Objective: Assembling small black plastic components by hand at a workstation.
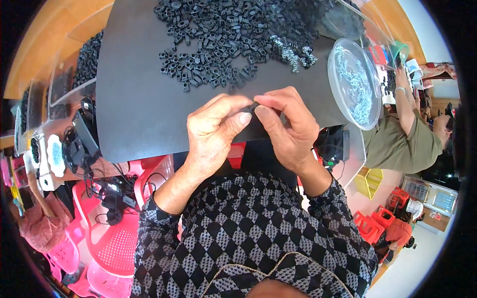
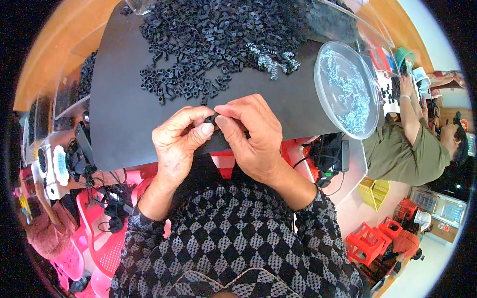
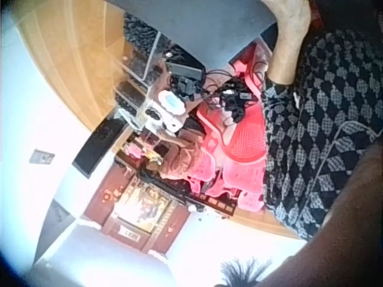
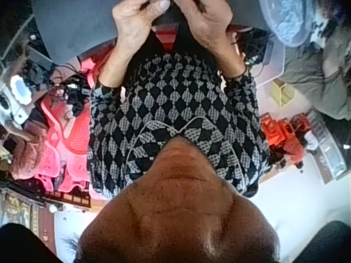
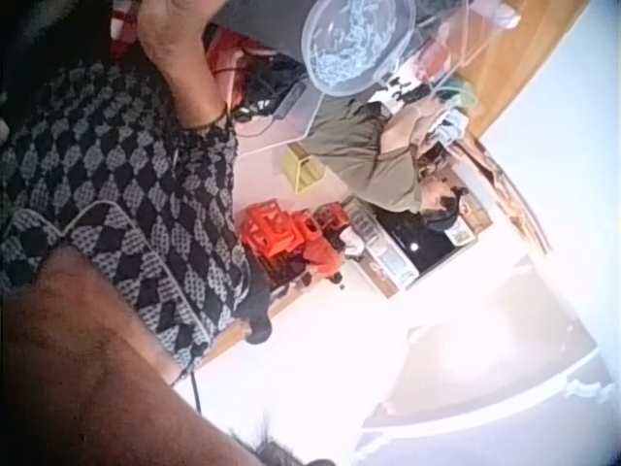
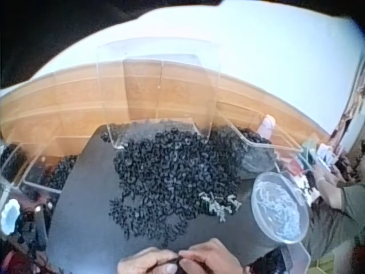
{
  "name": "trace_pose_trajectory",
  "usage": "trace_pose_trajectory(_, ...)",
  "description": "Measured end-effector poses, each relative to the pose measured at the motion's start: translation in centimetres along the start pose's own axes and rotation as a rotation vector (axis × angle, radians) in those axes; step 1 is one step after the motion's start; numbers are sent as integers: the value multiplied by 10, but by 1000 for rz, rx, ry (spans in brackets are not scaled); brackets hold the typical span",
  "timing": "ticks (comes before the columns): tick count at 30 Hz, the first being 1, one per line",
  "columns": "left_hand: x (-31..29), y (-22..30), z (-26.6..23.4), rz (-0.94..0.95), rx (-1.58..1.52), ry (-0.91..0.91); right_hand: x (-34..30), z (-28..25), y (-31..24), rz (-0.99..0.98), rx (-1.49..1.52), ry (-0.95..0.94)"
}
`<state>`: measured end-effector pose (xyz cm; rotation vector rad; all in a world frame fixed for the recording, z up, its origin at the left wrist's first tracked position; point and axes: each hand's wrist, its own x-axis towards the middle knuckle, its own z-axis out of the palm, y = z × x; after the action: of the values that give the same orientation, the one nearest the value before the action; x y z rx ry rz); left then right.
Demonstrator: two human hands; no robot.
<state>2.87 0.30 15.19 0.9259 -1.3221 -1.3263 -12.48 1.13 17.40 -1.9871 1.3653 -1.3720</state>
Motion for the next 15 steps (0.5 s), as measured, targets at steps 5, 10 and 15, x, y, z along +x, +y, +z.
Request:
trace_pose_trajectory(5, 2, 2, 1, 33, 54, -30, 0, -2, 2, -33, -37, 6)
trace_pose_trajectory(10, 2, 2, 2, 19, 45, -15, -2, 1, 0, -21, -16, 11)
trace_pose_trajectory(15, 4, 0, -2, 79, 18, -3, 2, -4, -4, -192, -124, -51)
